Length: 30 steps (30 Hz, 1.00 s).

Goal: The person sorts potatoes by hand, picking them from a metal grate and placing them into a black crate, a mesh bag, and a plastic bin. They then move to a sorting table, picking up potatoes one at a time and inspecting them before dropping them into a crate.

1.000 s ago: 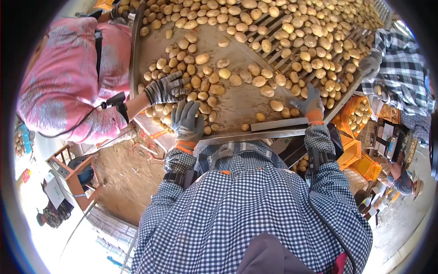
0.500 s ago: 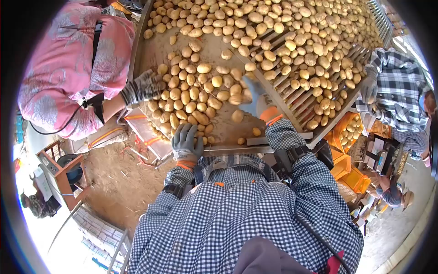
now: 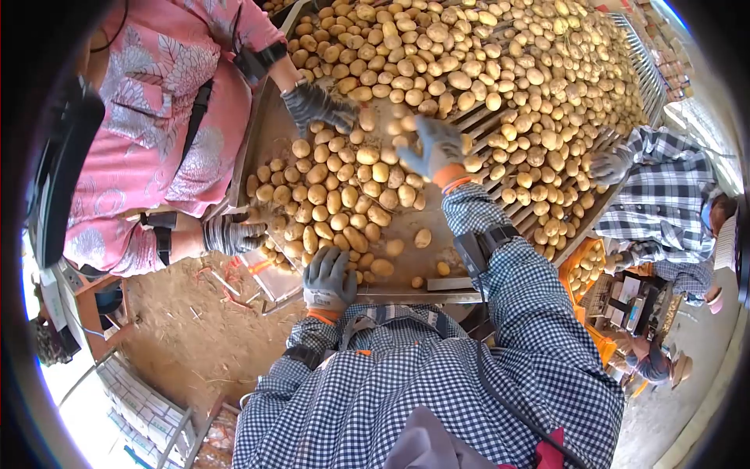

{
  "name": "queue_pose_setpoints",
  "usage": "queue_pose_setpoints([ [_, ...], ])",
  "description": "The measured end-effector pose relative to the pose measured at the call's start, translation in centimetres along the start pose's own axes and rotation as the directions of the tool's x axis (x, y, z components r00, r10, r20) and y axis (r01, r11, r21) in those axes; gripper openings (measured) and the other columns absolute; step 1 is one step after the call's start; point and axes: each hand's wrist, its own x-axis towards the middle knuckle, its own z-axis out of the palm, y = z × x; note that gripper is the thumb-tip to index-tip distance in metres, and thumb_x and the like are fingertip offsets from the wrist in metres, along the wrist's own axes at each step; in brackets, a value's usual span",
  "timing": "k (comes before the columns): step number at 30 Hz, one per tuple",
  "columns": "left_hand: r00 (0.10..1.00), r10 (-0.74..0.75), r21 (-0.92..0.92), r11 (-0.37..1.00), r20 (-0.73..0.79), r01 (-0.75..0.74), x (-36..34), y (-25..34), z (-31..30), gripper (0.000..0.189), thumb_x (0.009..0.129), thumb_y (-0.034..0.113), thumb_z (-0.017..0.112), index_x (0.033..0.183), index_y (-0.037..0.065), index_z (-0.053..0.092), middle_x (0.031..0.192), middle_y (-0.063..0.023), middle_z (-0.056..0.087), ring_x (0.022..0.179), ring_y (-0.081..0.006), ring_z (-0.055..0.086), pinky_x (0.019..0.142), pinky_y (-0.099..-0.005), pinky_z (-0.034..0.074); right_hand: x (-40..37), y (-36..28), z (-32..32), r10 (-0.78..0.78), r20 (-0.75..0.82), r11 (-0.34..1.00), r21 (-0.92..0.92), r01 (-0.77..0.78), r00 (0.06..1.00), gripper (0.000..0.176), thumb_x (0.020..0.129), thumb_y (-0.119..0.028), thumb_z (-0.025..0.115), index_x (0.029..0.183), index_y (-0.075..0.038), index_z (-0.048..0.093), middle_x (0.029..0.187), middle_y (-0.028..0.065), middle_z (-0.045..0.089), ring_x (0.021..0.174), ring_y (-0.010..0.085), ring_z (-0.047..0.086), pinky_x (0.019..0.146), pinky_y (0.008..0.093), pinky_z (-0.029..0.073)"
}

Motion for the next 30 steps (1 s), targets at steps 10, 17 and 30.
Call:
queue_pose_setpoints([
  [10,1.0,0.004,-0.009,1.0,0.004,-0.004,0.0,-0.6,0.3,0.037,0.075,0.022,0.068,0.11,0.01,0.068,0.118,-0.0084,0.063,0.117,-0.0303,0.057,0.094,-0.0458,0.049,9.3,12.0,-1.5,0.48,-0.485,0.815,-0.06,-0.576,0.731,0.062,0.091,-0.058,0.046,0.143,-0.023,0.049,0.155,0.0106,0.037,0.139,0.0331,0.039,0.107,0.0567,0.037],
  [17,1.0,0.014,0.009,1.0,0.012,-0.015,0.3,-0.4,0.2,0.041,0.072,0.022,0.071,0.112,0.009,0.066,0.118,-0.0107,0.061,0.118,-0.0332,0.055,0.096,-0.0461,0.048,7.0,10.1,-1.6,0.449,-0.211,0.877,-0.081,-0.474,0.868,0.064,0.086,-0.045,0.065,0.144,-0.024,0.048,0.16,0.01,0.024,0.137,0.0363,0.041,0.109,0.0493,0.041],
  [30,0.999,-0.021,-0.164,0.986,0.036,0.027,1.2,1.6,-0.1,0.024,0.072,0.016,0.073,0.094,0.006,0.072,0.104,-0.0157,0.068,0.097,-0.0382,0.063,0.084,-0.0502,0.049,6.9,10.8,-1.1,0.453,-0.175,0.892,0.093,-0.443,0.874,0.053,0.08,-0.042,0.074,0.125,-0.016,0.062,0.136,0.0185,0.049,0.121,0.038,0.052,0.099,0.0448,0.049],
])
